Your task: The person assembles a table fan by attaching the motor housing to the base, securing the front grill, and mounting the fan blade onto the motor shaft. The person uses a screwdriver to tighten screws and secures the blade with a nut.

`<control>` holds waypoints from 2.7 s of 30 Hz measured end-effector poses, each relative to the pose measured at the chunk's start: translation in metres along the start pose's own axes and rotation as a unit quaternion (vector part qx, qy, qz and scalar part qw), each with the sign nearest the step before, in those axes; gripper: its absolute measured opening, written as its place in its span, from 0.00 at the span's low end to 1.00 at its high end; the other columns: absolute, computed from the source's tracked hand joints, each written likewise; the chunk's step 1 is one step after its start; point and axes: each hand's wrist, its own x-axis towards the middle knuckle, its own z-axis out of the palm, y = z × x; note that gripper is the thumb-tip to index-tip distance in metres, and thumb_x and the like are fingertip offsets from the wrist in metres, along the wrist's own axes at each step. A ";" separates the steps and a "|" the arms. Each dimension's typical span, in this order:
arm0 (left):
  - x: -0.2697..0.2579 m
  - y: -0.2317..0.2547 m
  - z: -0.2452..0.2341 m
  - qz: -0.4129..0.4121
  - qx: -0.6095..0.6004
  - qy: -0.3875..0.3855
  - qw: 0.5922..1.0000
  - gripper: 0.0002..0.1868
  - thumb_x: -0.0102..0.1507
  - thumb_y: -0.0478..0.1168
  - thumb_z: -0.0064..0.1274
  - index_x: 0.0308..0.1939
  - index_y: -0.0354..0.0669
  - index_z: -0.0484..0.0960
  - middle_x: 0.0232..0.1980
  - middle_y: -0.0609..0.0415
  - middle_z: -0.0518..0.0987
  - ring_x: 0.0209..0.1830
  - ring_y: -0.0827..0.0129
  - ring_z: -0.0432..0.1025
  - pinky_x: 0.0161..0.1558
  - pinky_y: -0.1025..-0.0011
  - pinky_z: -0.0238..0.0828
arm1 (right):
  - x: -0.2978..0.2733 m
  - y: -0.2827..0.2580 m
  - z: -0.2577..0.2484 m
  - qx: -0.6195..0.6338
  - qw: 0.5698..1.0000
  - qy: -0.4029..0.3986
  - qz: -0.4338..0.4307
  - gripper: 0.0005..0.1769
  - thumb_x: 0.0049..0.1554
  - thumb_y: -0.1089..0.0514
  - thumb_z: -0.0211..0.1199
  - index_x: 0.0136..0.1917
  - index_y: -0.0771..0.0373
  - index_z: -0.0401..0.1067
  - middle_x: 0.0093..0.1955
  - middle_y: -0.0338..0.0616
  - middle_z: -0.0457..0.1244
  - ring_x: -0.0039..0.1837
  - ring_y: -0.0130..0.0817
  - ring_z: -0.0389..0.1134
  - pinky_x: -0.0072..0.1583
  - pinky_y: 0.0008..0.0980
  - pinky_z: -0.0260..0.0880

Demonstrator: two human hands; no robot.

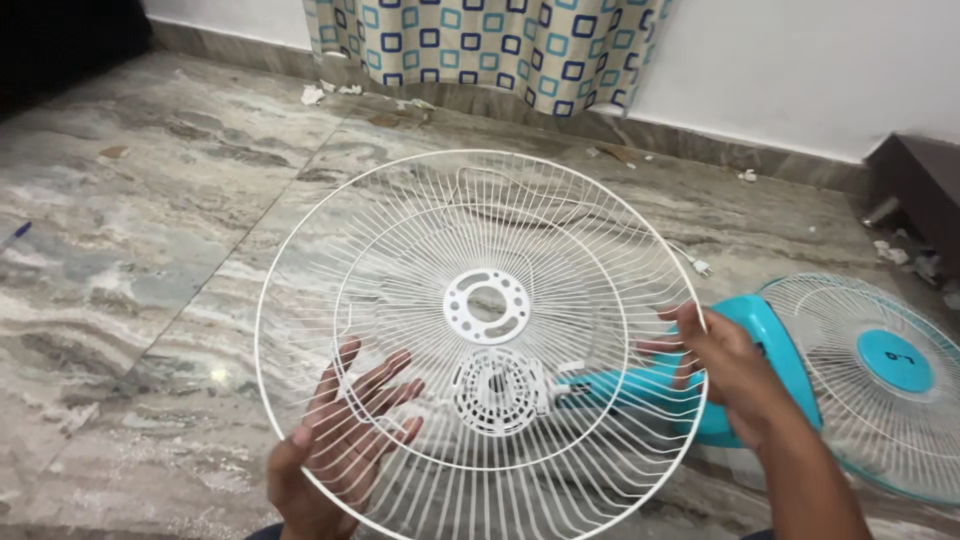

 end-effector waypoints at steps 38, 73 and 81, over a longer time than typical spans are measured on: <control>0.026 0.015 -0.063 -0.055 0.283 0.168 0.943 0.31 0.59 0.46 0.38 0.57 0.28 0.82 0.37 0.32 0.86 0.23 0.58 0.77 0.26 0.65 0.75 | 0.018 0.021 0.000 -0.044 0.997 -0.020 0.059 0.38 0.66 0.29 0.41 0.65 0.61 0.72 0.48 0.56 0.73 0.41 0.36 0.72 0.37 0.31 0.59; 0.035 0.007 -0.067 -0.191 0.397 0.241 0.865 0.24 0.65 0.40 0.37 0.58 0.33 0.82 0.41 0.36 0.88 0.31 0.52 0.82 0.36 0.60 0.77 | 0.057 0.054 0.011 -0.184 0.977 -0.029 0.100 0.28 0.66 0.38 0.47 0.66 0.58 0.72 0.55 0.52 0.74 0.53 0.43 0.77 0.60 0.51 0.71; 0.035 0.005 -0.066 -0.196 0.403 0.246 0.859 0.25 0.66 0.41 0.36 0.58 0.33 0.82 0.42 0.36 0.88 0.31 0.52 0.82 0.36 0.60 0.78 | 0.060 0.059 0.010 -0.178 0.980 -0.029 0.087 0.29 0.65 0.38 0.49 0.66 0.59 0.72 0.55 0.52 0.74 0.53 0.44 0.77 0.64 0.52 0.68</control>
